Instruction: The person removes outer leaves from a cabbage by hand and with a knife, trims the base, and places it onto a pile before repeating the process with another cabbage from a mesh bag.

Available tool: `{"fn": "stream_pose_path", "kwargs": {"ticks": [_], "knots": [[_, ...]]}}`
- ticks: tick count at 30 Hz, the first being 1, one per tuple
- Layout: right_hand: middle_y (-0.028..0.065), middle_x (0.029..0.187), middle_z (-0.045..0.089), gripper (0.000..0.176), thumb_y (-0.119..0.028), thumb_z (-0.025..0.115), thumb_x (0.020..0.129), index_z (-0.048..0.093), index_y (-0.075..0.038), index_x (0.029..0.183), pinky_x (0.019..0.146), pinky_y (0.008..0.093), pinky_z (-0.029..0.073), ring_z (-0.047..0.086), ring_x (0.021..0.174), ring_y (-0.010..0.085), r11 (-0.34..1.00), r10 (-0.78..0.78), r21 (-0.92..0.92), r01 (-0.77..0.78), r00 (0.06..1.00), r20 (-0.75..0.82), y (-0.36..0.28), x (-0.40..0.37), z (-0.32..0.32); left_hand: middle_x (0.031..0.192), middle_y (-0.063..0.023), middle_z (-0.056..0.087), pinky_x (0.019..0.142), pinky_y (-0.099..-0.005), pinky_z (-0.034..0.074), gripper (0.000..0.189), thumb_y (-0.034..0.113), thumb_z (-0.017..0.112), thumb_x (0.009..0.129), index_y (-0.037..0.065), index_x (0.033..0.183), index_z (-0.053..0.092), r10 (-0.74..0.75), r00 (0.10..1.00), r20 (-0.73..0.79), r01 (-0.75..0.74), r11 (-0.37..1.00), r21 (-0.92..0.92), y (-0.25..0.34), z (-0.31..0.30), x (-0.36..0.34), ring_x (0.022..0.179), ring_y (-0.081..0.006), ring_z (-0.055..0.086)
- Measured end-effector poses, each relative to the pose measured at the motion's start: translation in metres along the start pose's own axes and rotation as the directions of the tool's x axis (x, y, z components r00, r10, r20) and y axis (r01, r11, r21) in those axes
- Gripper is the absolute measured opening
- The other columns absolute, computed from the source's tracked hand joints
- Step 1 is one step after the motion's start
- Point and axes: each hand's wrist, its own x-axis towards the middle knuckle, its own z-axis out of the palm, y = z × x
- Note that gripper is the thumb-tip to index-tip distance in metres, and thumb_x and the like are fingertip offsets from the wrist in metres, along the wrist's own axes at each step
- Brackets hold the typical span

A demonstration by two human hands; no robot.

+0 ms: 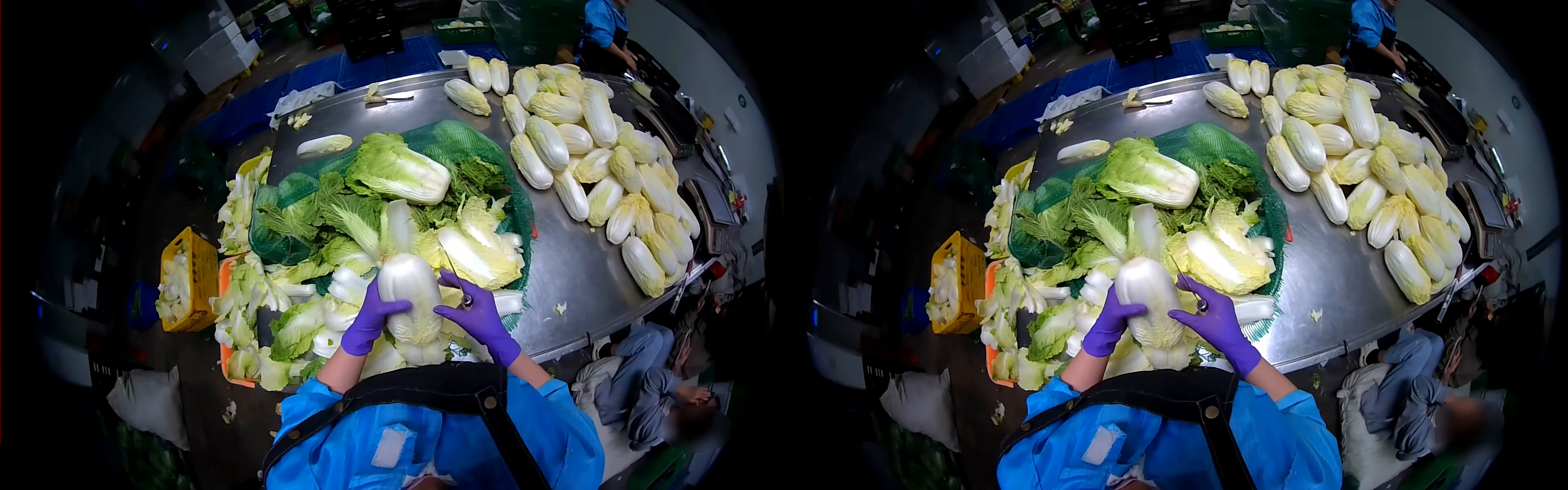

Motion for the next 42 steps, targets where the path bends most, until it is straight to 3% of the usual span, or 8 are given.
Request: {"fn": "stream_pose_path", "kwargs": {"ticks": [2,5,10,16,18,22,28,42], "knots": [[0.0026,0.104,0.062,0.068,-0.020,0.078,0.062,0.050,-0.008,0.122,0.059,0.0199,0.041,0.035,0.060,0.0058,0.993,-0.102,-0.064,0.101,0.995,-0.012,-0.003,0.006,-0.001,0.113,-0.0083,0.052,0.091,-0.0328,0.040,0.080,0.015,0.080,0.054,0.002,0.123,0.042,0.024,0.997,0.076,-0.033,0.992,0.124,0.009,0.008,-0.003,0.106,-0.0189,0.049],[0.0022,0.102,0.062,0.068,-0.021,0.078,0.061,0.051,-0.010,0.122,0.059,0.0206,0.041,0.038,0.060,0.0057,0.988,0.025,-0.153,0.004,0.982,0.188,-0.019,0.013,-0.013,0.114,-0.0079,0.052,0.092,-0.0325,0.038,0.087,0.017,0.084,0.047,0.002,0.123,0.042,0.011,0.987,0.160,-0.051,0.967,0.249,0.019,0.018,-0.006,0.105,-0.0183,0.049],[0.0016,0.101,0.063,0.067,-0.020,0.077,0.061,0.051,-0.010,0.121,0.062,0.0220,0.041,0.044,0.066,0.0060,0.992,-0.086,-0.074,0.106,0.970,0.228,-0.012,0.014,-0.020,0.112,-0.0076,0.053,0.092,-0.0323,0.039,0.085,0.018,0.083,0.047,0.002,0.121,0.044,0.023,0.968,0.248,-0.094,0.956,0.278,0.025,0.019,-0.004,0.104,-0.0182,0.050],[0.0089,0.113,0.058,0.064,-0.011,0.071,0.066,0.046,-0.005,0.125,0.087,0.0270,0.041,0.055,0.099,0.0140,0.980,0.109,-0.193,-0.056,0.955,0.276,-0.033,0.016,-0.021,0.109,-0.0083,0.055,0.090,-0.0325,0.041,0.080,0.015,0.080,0.051,0.001,0.120,0.044,-0.048,0.984,0.170,0.022,0.988,0.154,0.018,0.016,0.000,0.101,-0.0184,0.052],[0.0098,0.111,0.058,0.060,-0.014,0.070,0.069,0.047,-0.004,0.123,0.085,0.0271,0.043,0.056,0.097,0.0147,0.984,-0.084,-0.139,0.107,0.983,0.161,-0.021,0.016,-0.015,0.109,-0.0090,0.055,0.089,-0.0327,0.041,0.076,0.016,0.078,0.054,0.000,0.120,0.043,-0.053,0.991,0.127,0.046,0.997,0.058,0.019,0.019,-0.001,0.100,-0.0190,0.053],[0.0085,0.097,0.060,0.035,-0.020,0.064,0.078,0.055,-0.003,0.107,0.074,0.0256,0.046,0.057,0.086,0.0130,0.972,-0.095,-0.218,0.086,0.995,-0.032,-0.011,0.011,-0.010,0.107,-0.0127,0.055,0.085,-0.0332,0.044,0.065,0.018,0.070,0.064,-0.003,0.119,0.042,-0.060,0.998,-0.024,0.053,0.974,-0.218,0.018,0.024,-0.002,0.097,-0.0220,0.055],[0.0044,0.066,0.056,0.028,-0.027,0.045,0.091,0.058,-0.003,0.094,0.050,0.0215,0.042,0.052,0.054,0.0086,0.972,0.210,-0.161,-0.169,0.934,0.288,-0.017,-0.020,-0.023,0.104,-0.0132,0.056,0.083,-0.0331,0.046,0.061,0.015,0.068,0.066,-0.005,0.117,0.042,0.032,0.988,-0.153,-0.068,0.970,-0.233,0.025,0.019,-0.001,0.094,-0.0224,0.056],[0.0084,0.060,0.056,0.033,-0.034,0.048,0.089,0.059,-0.003,0.089,0.055,0.0266,0.044,0.056,0.054,0.0152,0.970,0.188,-0.213,-0.118,0.920,0.343,-0.016,-0.026,-0.024,0.104,-0.0110,0.056,0.085,-0.0324,0.044,0.065,0.014,0.070,0.062,-0.003,0.117,0.042,0.053,0.989,-0.138,-0.082,0.973,-0.218,0.026,0.010,0.000,0.094,-0.0215,0.055]]}}
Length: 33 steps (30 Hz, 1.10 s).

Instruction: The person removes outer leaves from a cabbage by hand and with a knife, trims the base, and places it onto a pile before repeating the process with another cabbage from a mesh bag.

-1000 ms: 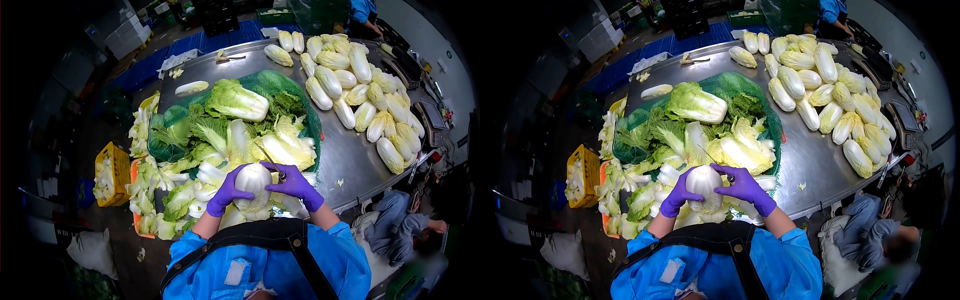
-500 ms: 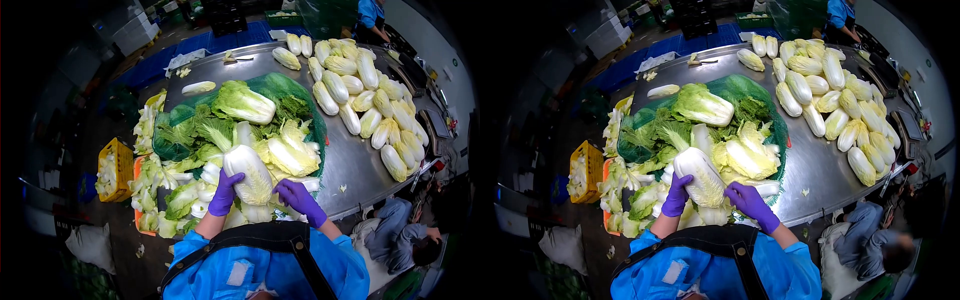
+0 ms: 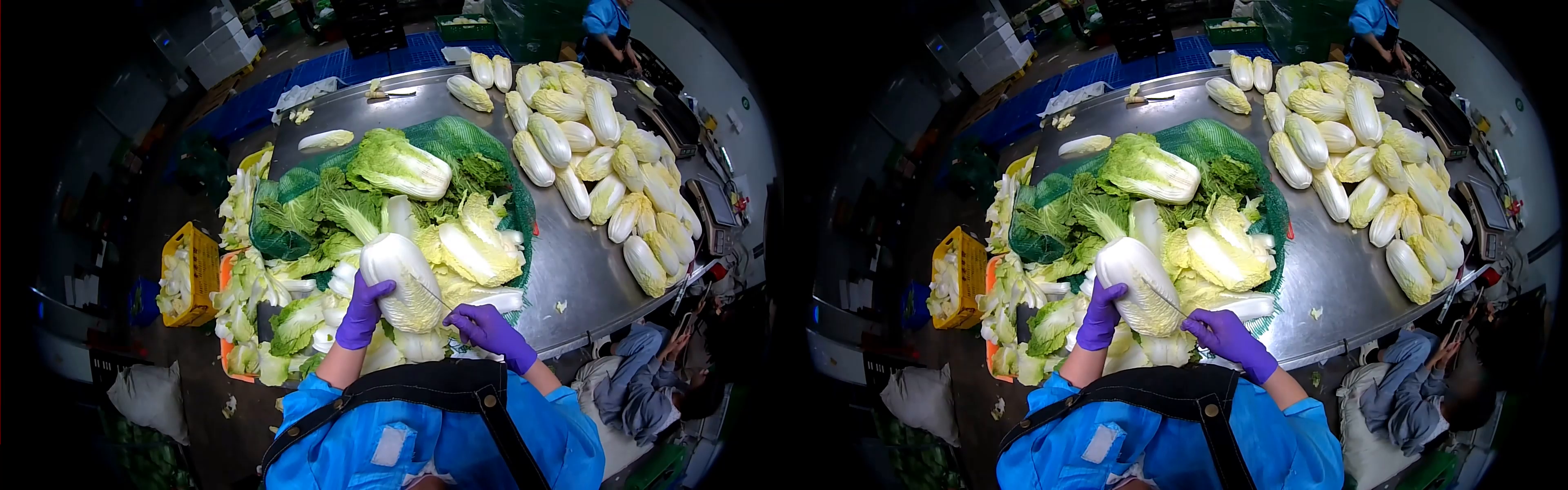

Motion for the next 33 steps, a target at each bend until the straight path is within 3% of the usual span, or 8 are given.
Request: {"fn": "stream_pose_path", "kwargs": {"ticks": [9,15,20,23,26,33], "knots": [[0.0132,0.063,0.057,0.030,-0.035,0.054,0.085,0.060,-0.006,0.084,0.054,0.0329,0.043,0.056,0.056,0.0256,0.968,-0.145,-0.224,0.111,0.980,-0.139,0.011,0.001,0.000,0.104,-0.0101,0.056,0.084,-0.0323,0.044,0.071,0.019,0.073,0.057,-0.002,0.118,0.043,0.045,0.999,0.002,-0.045,0.991,0.129,0.011,0.003,-0.001,0.095,-0.0207,0.055],[0.0125,0.062,0.057,0.030,-0.035,0.054,0.085,0.061,-0.006,0.085,0.054,0.0325,0.043,0.056,0.056,0.0246,0.983,-0.107,-0.164,0.081,0.983,-0.152,0.020,0.001,0.000,0.105,-0.0105,0.056,0.084,-0.0329,0.045,0.070,0.017,0.072,0.057,-0.002,0.118,0.042,0.024,1.000,-0.015,-0.023,0.999,0.035,0.007,-0.003,0.000,0.094,-0.0215,0.055],[0.0099,0.061,0.057,0.030,-0.033,0.052,0.086,0.061,-0.004,0.088,0.054,0.0286,0.043,0.055,0.053,0.0173,0.995,0.076,-0.053,-0.079,0.995,-0.062,0.017,-0.003,-0.004,0.104,-0.0110,0.056,0.083,-0.0338,0.045,0.069,0.016,0.071,0.058,-0.002,0.118,0.042,0.042,0.996,-0.082,-0.048,0.997,-0.065,0.010,-0.003,0.000,0.094,-0.0227,0.056],[0.0088,0.063,0.058,0.029,-0.031,0.051,0.087,0.061,-0.004,0.090,0.054,0.0270,0.043,0.056,0.054,0.0152,0.999,0.028,0.044,-0.026,0.998,-0.055,0.008,-0.004,-0.003,0.104,-0.0111,0.056,0.083,-0.0338,0.045,0.070,0.016,0.070,0.058,-0.002,0.119,0.042,0.065,0.994,-0.093,-0.068,0.997,-0.023,0.009,-0.006,0.001,0.094,-0.0227,0.056],[0.0088,0.064,0.059,0.029,-0.031,0.051,0.088,0.061,-0.004,0.091,0.055,0.0266,0.044,0.057,0.055,0.0154,1.000,-0.018,0.004,0.018,0.999,-0.036,0.005,0.000,-0.002,0.104,-0.0111,0.056,0.083,-0.0330,0.045,0.070,0.016,0.071,0.058,-0.003,0.119,0.042,0.083,0.995,-0.058,-0.081,0.996,0.034,0.005,-0.006,0.002,0.093,-0.0220,0.056],[0.0084,0.066,0.060,0.030,-0.032,0.050,0.088,0.061,-0.004,0.092,0.056,0.0262,0.045,0.057,0.055,0.0155,1.000,0.023,0.005,-0.023,1.000,-0.009,0.009,0.004,0.000,0.103,-0.0111,0.057,0.083,-0.0318,0.044,0.070,0.017,0.071,0.058,-0.003,0.118,0.042,0.080,0.997,-0.022,-0.079,0.995,0.053,0.003,-0.004,0.002,0.092,-0.0213,0.056]]}}
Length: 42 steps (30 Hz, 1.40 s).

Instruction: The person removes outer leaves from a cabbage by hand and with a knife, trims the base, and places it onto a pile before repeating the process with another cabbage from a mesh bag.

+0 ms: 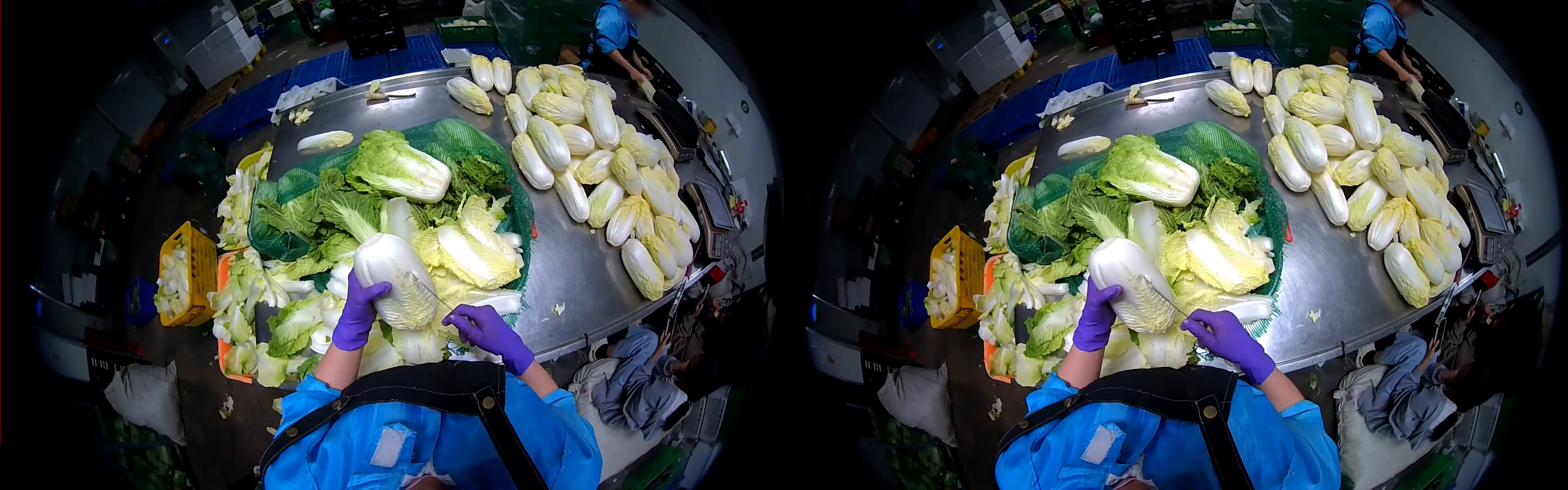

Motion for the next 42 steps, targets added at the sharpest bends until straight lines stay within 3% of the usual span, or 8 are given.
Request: {"fn": "stream_pose_path", "kwargs": {"ticks": [15,18,21,23,30,33,38,42], "knots": [[0.0070,0.066,0.060,0.027,-0.029,0.053,0.087,0.062,-0.004,0.091,0.056,0.0241,0.044,0.055,0.054,0.0121,0.995,0.082,0.048,-0.083,0.996,0.022,0.002,-0.006,-0.001,0.103,-0.0117,0.056,0.084,-0.0342,0.045,0.067,0.017,0.070,0.060,-0.002,0.118,0.042,0.059,0.988,-0.145,-0.079,0.988,-0.133,0.001,0.007,0.002,0.092,-0.0232,0.056],[0.0061,0.069,0.061,0.022,-0.021,0.061,0.081,0.061,-0.004,0.094,0.057,0.0230,0.044,0.056,0.055,0.0116,0.993,-0.024,0.112,0.038,0.992,-0.126,-0.003,0.002,0.007,0.104,-0.0117,0.055,0.084,-0.0341,0.045,0.070,0.017,0.073,0.058,-0.002,0.118,0.042,0.095,0.988,-0.124,-0.096,0.995,-0.002,-0.005,0.008,-0.001,0.094,-0.0232,0.055],[0.0057,0.072,0.061,0.028,-0.017,0.069,0.073,0.059,-0.004,0.095,0.058,0.0224,0.045,0.057,0.057,0.0112,0.942,-0.261,0.082,0.325,0.865,-0.428,-0.015,0.025,0.017,0.106,-0.0118,0.054,0.085,-0.0338,0.044,0.077,0.020,0.077,0.055,-0.002,0.119,0.041,0.131,0.991,-0.028,-0.121,0.964,0.238,-0.011,0.019,-0.007,0.096,-0.0227,0.054],[0.0072,0.074,0.061,0.032,-0.016,0.072,0.068,0.058,-0.004,0.094,0.058,0.0245,0.047,0.059,0.059,0.0139,0.898,-0.438,-0.225,0.377,0.718,-0.541,-0.011,0.037,0.022,0.107,-0.0120,0.053,0.085,-0.0337,0.044,0.080,0.021,0.079,0.053,-0.002,0.120,0.040,0.149,0.989,-0.013,-0.139,0.947,0.290,-0.015,0.025,-0.011,0.097,-0.0223,0.054],[0.0093,0.072,0.060,0.024,-0.011,0.068,0.066,0.057,-0.006,0.087,0.055,0.0287,0.049,0.062,0.060,0.0208,0.916,-0.397,-0.302,0.264,0.709,-0.583,-0.021,0.035,0.023,0.110,-0.0127,0.052,0.085,-0.0334,0.044,0.085,0.022,0.082,0.051,-0.002,0.121,0.040,0.193,0.981,-0.023,-0.173,0.920,0.351,-0.015,0.038,-0.016,0.098,-0.0217,0.054],[0.0060,0.066,0.060,0.019,-0.005,0.066,0.068,0.057,-0.003,0.084,0.052,0.0229,0.046,0.058,0.057,0.0095,0.874,-0.473,-0.404,0.268,0.659,-0.585,-0.017,0.038,0.024,0.109,-0.0128,0.052,0.084,-0.0331,0.045,0.084,0.020,0.082,0.051,-0.002,0.120,0.040,0.200,0.979,-0.047,-0.168,0.910,0.379,-0.016,0.037,-0.017,0.096,-0.0217,0.054],[0.0059,0.064,0.059,0.015,-0.005,0.065,0.068,0.057,-0.002,0.081,0.052,0.0224,0.046,0.057,0.057,0.0092,0.941,-0.317,-0.091,0.326,0.752,-0.578,-0.023,0.039,0.020,0.108,-0.0131,0.053,0.084,-0.0334,0.045,0.083,0.020,0.081,0.051,-0.001,0.120,0.040,0.170,0.981,-0.098,-0.126,0.928,0.350,-0.021,0.033,-0.018,0.095,-0.0224,0.055],[0.0054,0.064,0.060,0.014,-0.005,0.065,0.069,0.057,-0.002,0.080,0.053,0.0227,0.046,0.057,0.058,0.0087,0.960,-0.277,-0.145,0.238,0.763,-0.584,-0.023,0.040,0.022,0.108,-0.0130,0.053,0.084,-0.0336,0.045,0.082,0.020,0.081,0.052,-0.001,0.120,0.041,0.245,0.967,-0.073,-0.198,0.899,0.391,-0.021,0.039,-0.020,0.095,-0.0227,0.055]]}}
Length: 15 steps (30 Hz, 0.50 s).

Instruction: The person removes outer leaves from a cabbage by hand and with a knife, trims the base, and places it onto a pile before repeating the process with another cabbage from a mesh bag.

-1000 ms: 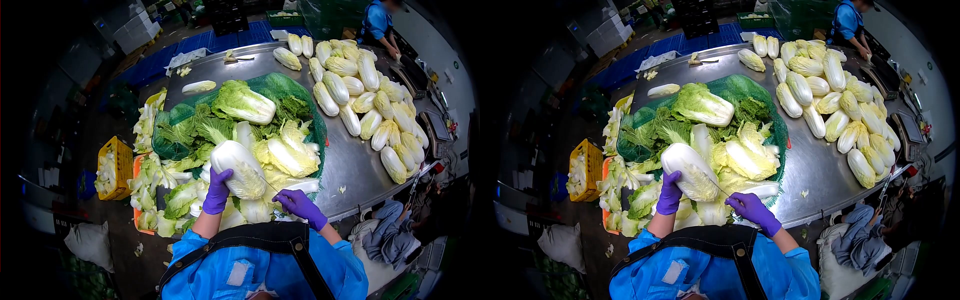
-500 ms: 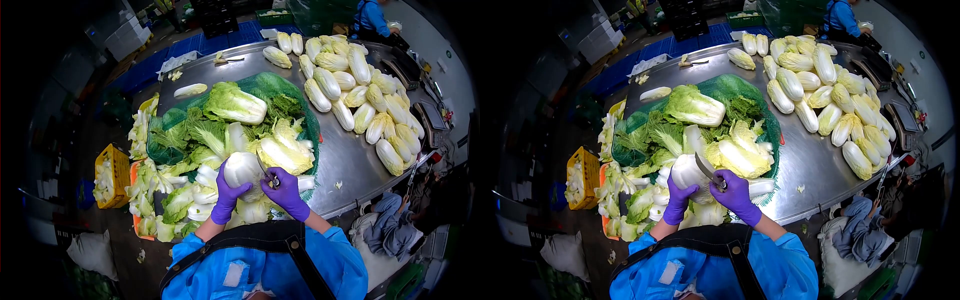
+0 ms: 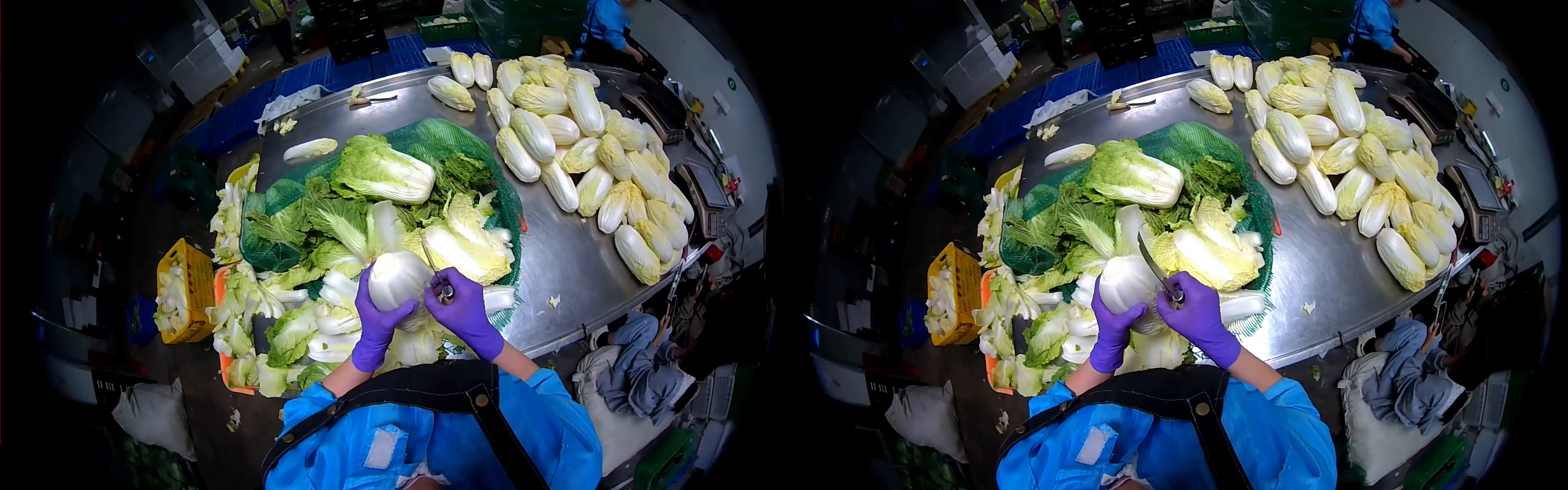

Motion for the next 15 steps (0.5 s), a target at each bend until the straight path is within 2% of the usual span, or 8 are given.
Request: {"fn": "stream_pose_path", "kwargs": {"ticks": [2,5,6,8,10,13,14,15], "knots": [[0.0040,0.063,0.059,0.012,-0.006,0.065,0.069,0.057,-0.002,0.078,0.053,0.0228,0.046,0.056,0.057,0.0079,0.998,-0.010,-0.070,0.008,0.999,-0.032,-0.002,0.001,0.001,0.108,-0.0130,0.053,0.084,-0.0336,0.045,0.081,0.020,0.081,0.052,-0.001,0.119,0.041,0.023,1.000,-0.006,-0.023,1.000,0.007,-0.002,0.001,-0.001,0.095,-0.0226,0.055],[0.0030,0.063,0.059,0.010,-0.006,0.064,0.069,0.058,-0.002,0.075,0.053,0.0227,0.045,0.054,0.056,0.0070,0.997,-0.027,-0.074,0.024,0.999,-0.040,0.008,0.002,0.005,0.106,-0.0125,0.054,0.083,-0.0332,0.045,0.077,0.017,0.079,0.054,-0.001,0.118,0.041,-0.039,0.997,-0.065,0.037,0.999,-0.024,-0.008,0.001,-0.002,0.094,-0.0224,0.055],[0.0030,0.063,0.059,0.010,-0.006,0.064,0.069,0.058,-0.002,0.075,0.053,0.0227,0.045,0.054,0.056,0.0070,0.997,-0.028,-0.073,0.025,0.999,-0.041,0.009,0.002,0.004,0.105,-0.0127,0.054,0.083,-0.0333,0.045,0.073,0.016,0.077,0.057,-0.002,0.118,0.042,-0.093,0.993,-0.074,0.084,0.990,-0.118,-0.006,0.002,-0.001,0.094,-0.0228,0.055],[0.0054,0.059,0.055,0.012,-0.008,0.064,0.069,0.057,-0.002,0.076,0.052,0.0240,0.045,0.052,0.050,0.0093,0.996,-0.037,0.073,0.044,0.994,-0.100,0.011,0.003,0.002,0.105,-0.0129,0.054,0.083,-0.0335,0.045,0.069,0.015,0.074,0.059,-0.002,0.117,0.042,-0.144,0.986,-0.081,0.125,0.970,-0.209,-0.002,0.005,0.001,0.093,-0.0232,0.055],[0.0047,0.063,0.059,0.011,-0.006,0.064,0.069,0.058,-0.001,0.077,0.054,0.0224,0.045,0.053,0.054,0.0071,0.992,0.014,0.122,-0.004,0.997,-0.073,0.012,0.000,-0.002,0.103,-0.0135,0.055,0.083,-0.0342,0.045,0.062,0.012,0.069,0.063,-0.002,0.117,0.042,-0.284,0.956,-0.073,0.225,0.869,-0.440,0.004,0.007,0.003,0.093,-0.0244,0.056],[0.0046,0.069,0.060,0.012,-0.004,0.065,0.071,0.058,0.002,0.078,0.058,0.0198,0.044,0.054,0.059,0.0076,0.931,0.122,0.349,-0.102,0.992,-0.038,0.010,-0.005,-0.006,0.103,-0.0139,0.055,0.086,-0.0365,0.044,0.059,0.011,0.066,0.065,-0.002,0.117,0.041,-0.319,0.947,-0.040,0.257,0.826,-0.502,0.003,0.004,0.006,0.094,-0.0257,0.056],[0.0046,0.069,0.060,0.012,-0.004,0.065,0.071,0.058,0.002,0.078,0.058,0.0198,0.044,0.054,0.059,0.0076,0.931,0.122,0.349,-0.102,0.992,-0.036,0.012,-0.006,-0.008,0.104,-0.0139,0.055,0.086,-0.0371,0.044,0.058,0.011,0.065,0.066,-0.002,0.118,0.041,-0.345,0.938,-0.013,0.282,0.788,-0.547,0.003,0.003,0.007,0.095,-0.0260,0.055],[0.0052,0.070,0.060,0.013,-0.003,0.065,0.071,0.058,0.002,0.080,0.057,0.0200,0.045,0.055,0.059,0.0082,0.948,0.038,0.318,-0.029,0.999,-0.024,0.013,-0.007,-0.011,0.104,-0.0139,0.055,0.086,-0.0371,0.044,0.058,0.011,0.065,0.066,-0.002,0.118,0.041,-0.345,0.938,-0.015,0.282,0.788,-0.547,0.002,0.001,0.008,0.095,-0.0260,0.055]]}}
